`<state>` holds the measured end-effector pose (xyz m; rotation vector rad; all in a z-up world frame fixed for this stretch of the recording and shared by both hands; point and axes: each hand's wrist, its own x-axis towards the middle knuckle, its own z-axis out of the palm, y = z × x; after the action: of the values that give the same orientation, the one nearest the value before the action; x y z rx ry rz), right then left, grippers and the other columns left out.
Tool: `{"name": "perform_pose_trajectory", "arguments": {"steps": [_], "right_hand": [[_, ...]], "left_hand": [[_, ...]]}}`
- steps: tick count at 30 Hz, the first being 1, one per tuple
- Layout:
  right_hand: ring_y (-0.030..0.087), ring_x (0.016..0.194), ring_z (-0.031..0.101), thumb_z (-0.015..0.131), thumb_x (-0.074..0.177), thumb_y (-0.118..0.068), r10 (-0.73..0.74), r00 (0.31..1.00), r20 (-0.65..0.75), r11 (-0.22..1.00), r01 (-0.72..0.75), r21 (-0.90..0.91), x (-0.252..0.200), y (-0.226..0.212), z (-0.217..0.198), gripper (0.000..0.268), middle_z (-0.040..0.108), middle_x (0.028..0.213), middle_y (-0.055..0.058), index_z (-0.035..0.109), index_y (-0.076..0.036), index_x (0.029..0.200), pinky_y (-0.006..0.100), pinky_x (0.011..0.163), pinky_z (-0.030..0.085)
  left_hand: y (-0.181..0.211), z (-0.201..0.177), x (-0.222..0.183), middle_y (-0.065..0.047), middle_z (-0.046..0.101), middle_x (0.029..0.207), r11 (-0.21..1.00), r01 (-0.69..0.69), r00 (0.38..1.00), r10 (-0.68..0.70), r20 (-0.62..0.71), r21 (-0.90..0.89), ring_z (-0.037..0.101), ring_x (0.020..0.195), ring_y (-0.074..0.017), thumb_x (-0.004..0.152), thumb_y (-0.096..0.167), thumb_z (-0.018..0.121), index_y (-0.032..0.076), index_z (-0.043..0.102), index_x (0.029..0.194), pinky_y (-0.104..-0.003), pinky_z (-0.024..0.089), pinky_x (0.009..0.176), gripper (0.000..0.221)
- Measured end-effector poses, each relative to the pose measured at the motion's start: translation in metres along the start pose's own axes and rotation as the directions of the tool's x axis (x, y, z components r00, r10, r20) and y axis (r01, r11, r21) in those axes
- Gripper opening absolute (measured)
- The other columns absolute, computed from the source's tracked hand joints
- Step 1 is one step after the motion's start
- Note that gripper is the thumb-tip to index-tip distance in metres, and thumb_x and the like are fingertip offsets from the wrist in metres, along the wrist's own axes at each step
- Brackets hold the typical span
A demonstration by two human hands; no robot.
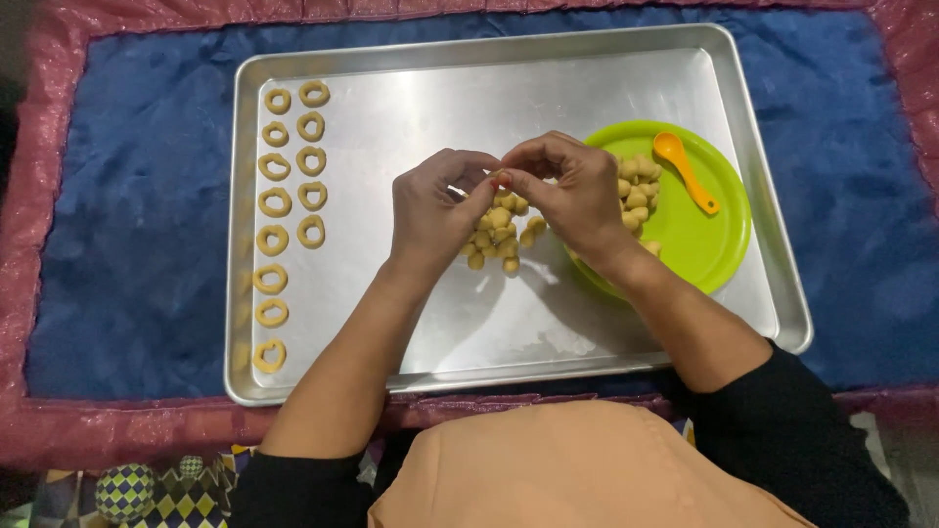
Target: Forming small rings from dough by rolling pieces into cylinders and joining the ends on a baking tray.
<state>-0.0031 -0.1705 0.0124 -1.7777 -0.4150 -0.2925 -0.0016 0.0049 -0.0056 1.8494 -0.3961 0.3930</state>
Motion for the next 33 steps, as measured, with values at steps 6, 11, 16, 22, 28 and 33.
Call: {"name": "perform_pose_trajectory", "arguments": {"steps": [6,11,16,22,28,33], "right_hand": [[0.006,0.064,0.057,0.082,0.086,0.002,-0.010,0.996,0.091,1.000,0.008,0.019,0.012,0.003,0.021,0.010,0.065,0.068,0.003,0.077,-0.002,0.093,0.020,0.059,0.051],[0.016,0.067,0.066,0.080,0.081,-0.005,-0.031,0.953,0.300,0.991,0.069,-0.118,0.026,0.004,0.081,0.012,0.075,0.077,0.008,0.078,-0.005,0.093,0.027,0.060,0.052],[0.025,0.083,0.076,0.083,0.082,-0.017,0.132,0.863,0.488,0.976,-0.028,-0.215,0.023,0.021,0.158,0.011,0.079,0.082,0.007,0.080,-0.013,0.092,0.035,0.077,0.058],[0.032,0.089,0.077,0.081,0.085,-0.017,0.212,0.796,0.567,0.947,-0.023,-0.321,0.015,0.023,0.203,0.010,0.078,0.085,0.011,0.079,-0.011,0.093,0.042,0.079,0.060],[0.030,0.090,0.076,0.075,0.089,-0.021,0.198,0.792,0.578,0.903,0.082,-0.422,0.012,0.022,0.207,0.012,0.079,0.088,0.007,0.078,-0.013,0.098,0.042,0.078,0.060],[0.028,0.087,0.076,0.073,0.089,-0.016,0.173,0.813,0.556,0.863,0.147,-0.484,0.006,0.020,0.213,0.011,0.077,0.088,0.007,0.079,-0.013,0.098,0.040,0.078,0.059]], "left_hand": [[0.032,-0.038,-0.005,-0.011,0.072,0.073,0.982,0.078,0.996,-0.083,0.026,0.170,0.071,0.066,-0.0244,0.079,0.004,0.076,0.007,0.069,0.101,-0.036,0.057,0.061,0.023],[0.018,-0.094,-0.030,0.000,0.073,0.071,0.876,0.223,0.972,-0.232,-0.030,0.427,0.067,0.063,-0.0156,0.078,0.015,0.081,0.014,0.070,0.093,-0.029,0.049,0.057,0.020],[-0.002,-0.146,-0.066,-0.001,0.074,0.075,0.707,0.418,0.896,-0.424,-0.131,0.571,0.071,0.074,-0.0253,0.079,0.025,0.082,0.019,0.073,0.088,-0.038,0.052,0.067,0.014],[-0.030,-0.169,-0.087,0.002,0.074,0.078,0.501,0.470,0.851,-0.474,-0.224,0.727,0.072,0.084,-0.0313,0.079,0.033,0.081,0.024,0.075,0.086,-0.043,0.053,0.074,0.014],[-0.034,-0.170,-0.083,0.000,0.071,0.075,0.471,0.361,0.906,-0.383,-0.182,0.805,0.068,0.083,-0.0276,0.078,0.020,0.082,0.020,0.078,0.084,-0.042,0.053,0.072,0.008],[-0.032,-0.174,-0.085,-0.003,0.065,0.081,0.499,0.294,0.935,-0.325,-0.139,0.815,0.064,0.091,-0.0280,0.080,0.014,0.080,0.018,0.079,0.087,-0.044,0.054,0.076,0.009]]}}
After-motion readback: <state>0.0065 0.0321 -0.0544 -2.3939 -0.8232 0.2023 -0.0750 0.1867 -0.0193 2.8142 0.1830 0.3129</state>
